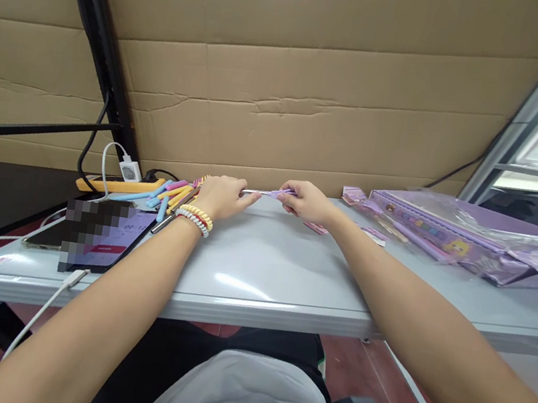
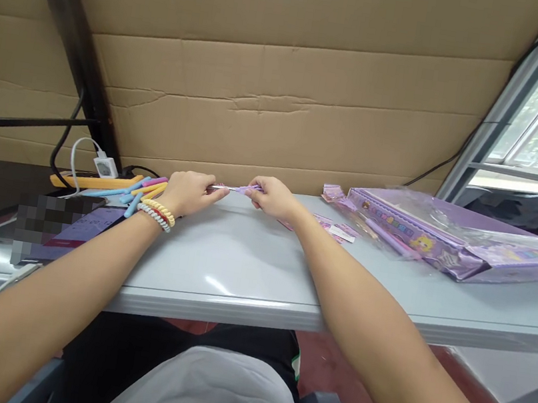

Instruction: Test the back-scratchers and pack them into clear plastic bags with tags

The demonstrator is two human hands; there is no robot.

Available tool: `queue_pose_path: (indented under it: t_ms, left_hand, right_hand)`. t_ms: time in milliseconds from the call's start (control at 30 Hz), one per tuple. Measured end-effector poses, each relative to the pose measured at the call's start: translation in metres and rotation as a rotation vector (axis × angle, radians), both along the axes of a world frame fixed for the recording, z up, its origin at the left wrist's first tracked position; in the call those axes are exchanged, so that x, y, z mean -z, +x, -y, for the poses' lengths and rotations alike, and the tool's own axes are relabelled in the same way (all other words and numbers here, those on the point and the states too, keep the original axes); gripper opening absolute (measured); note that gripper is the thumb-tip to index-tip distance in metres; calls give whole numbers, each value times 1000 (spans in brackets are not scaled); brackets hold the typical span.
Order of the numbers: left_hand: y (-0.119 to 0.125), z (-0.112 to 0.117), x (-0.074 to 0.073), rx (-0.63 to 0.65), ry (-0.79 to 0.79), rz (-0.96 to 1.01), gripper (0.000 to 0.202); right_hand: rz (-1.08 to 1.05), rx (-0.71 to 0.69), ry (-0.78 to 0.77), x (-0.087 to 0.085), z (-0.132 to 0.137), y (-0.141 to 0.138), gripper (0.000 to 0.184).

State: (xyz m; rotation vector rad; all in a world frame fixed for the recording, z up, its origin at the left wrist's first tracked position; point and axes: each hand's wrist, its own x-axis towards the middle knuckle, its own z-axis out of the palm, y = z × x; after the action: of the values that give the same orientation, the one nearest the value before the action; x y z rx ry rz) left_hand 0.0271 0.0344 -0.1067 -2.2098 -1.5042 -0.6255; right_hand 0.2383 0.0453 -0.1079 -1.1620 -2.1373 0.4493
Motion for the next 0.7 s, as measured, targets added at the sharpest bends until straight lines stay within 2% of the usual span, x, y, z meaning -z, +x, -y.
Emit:
queue_pose_path:
  t_ms: [133,233,333,433,567,700]
  left_hand:
    - [-7,0,-3,-13,-1,5,56]
    - [-10,-3,-4,-20,-13,10,57]
    - [-12,-7,-4,-26,-31,16,56]
    - [-14,-10,-3,-44,-32,27,56]
    - [-22,-11,-4,-114,0,65,55]
    - [-31,-10,-4,-183,64,97,53]
  right_hand:
    - [14,5,-16,-3,-5,7,13]
    - [-47,28,-130,-8,-8,22,11]
    - [-185,52,-211,-13,-10,44,11]
    - [-379,77,-205,-13,-15,70,17]
    - [-707,201,-116,-8,-23,102,21]
    - [-897,422,116,-3,-37,131,25]
